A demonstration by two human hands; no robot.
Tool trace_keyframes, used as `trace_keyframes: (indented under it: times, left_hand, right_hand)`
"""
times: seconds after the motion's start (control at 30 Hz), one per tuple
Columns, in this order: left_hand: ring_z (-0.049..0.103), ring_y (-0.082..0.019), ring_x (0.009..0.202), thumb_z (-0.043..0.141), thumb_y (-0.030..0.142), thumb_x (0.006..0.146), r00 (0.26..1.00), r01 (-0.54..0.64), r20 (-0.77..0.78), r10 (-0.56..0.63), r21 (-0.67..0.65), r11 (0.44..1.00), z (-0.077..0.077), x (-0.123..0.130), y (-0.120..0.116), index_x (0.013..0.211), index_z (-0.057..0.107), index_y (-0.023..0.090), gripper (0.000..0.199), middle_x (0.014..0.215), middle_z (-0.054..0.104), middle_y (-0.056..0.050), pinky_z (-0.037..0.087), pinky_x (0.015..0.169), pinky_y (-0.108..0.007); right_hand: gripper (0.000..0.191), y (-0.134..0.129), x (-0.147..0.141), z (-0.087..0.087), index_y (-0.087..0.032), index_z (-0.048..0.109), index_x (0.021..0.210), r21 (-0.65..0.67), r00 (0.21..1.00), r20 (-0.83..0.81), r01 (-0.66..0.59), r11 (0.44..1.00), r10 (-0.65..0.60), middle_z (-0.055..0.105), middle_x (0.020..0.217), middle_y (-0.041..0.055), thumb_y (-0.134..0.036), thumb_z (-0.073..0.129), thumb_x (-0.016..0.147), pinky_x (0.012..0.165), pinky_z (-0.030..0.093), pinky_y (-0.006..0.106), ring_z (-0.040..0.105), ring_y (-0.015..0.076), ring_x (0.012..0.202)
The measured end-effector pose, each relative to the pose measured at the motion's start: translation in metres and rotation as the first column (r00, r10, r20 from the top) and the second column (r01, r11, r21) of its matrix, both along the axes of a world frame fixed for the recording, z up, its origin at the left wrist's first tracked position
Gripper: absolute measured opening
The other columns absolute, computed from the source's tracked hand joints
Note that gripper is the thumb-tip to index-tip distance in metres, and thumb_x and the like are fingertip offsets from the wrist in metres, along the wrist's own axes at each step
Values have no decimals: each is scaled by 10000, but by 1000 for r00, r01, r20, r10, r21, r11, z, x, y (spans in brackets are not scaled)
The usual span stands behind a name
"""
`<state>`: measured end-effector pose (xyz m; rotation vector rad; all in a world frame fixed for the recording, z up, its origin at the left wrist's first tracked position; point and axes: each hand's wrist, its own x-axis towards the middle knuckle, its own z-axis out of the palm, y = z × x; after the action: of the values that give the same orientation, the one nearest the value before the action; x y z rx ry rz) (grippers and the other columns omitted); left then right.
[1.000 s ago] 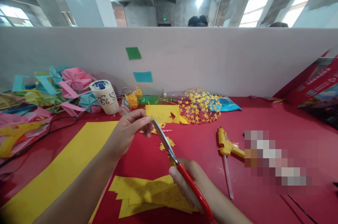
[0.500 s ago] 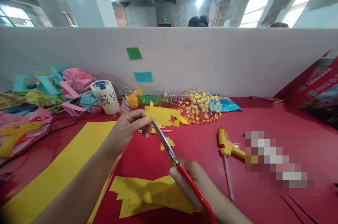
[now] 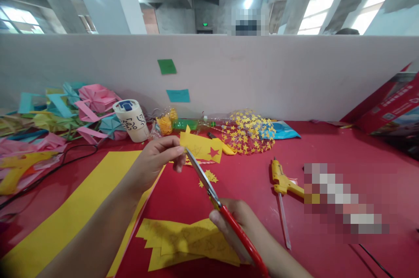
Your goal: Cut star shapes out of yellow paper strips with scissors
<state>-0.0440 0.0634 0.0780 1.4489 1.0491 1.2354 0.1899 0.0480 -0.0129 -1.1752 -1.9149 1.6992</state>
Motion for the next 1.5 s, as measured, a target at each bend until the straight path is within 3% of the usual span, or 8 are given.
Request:
trace_keyframes:
  times: [0.3,0.53,0.77,1.2,1.5]
  left_hand:
    - [565,-76,540,573,237,859,1000,15,17,-15,-7,1000,-1,-2,1,677,576,159,198,628,600,27,464,554,-203]
    - [570,-82,536,570,218,855,1000,12,26,-12,-12,1000,-1,-3,-1,650,565,159,214,617,609,26,468,560,-210]
    - [567,-84,515,585,220,834,998,5,55,-4,-23,1000,-3,3,-2,644,625,143,208,579,621,12,459,543,-209]
    - [557,-81,468,636,236,791,995,49,88,-39,-113,992,-2,3,-1,640,651,137,181,541,616,14,445,495,-201]
    - [570,-78,472,641,247,794,994,53,100,-41,-122,991,-4,5,1,645,651,138,185,554,628,13,453,500,-197]
  right_hand:
    - [517,-4,-1,2,-213,395,638,20,999,18,39,999,-39,381,472,-49,-703,454,793,356,228,215,334,80,373]
    - [503,-5,-3,16,-218,323,606,158,1000,-19,10,987,-7,350,516,-45,-638,526,796,423,210,234,324,90,450]
    - [531,-9,-3,14,-228,367,686,-21,995,-98,-4,1000,2,339,419,-88,-742,444,797,327,212,199,278,66,317]
    - [541,-7,1,13,-213,410,687,-14,993,-111,-50,999,48,374,453,-73,-741,460,791,361,261,200,358,74,356]
    - [513,-15,-9,21,-225,362,665,-49,995,-80,51,997,-55,323,460,-81,-710,453,807,340,242,198,314,67,338]
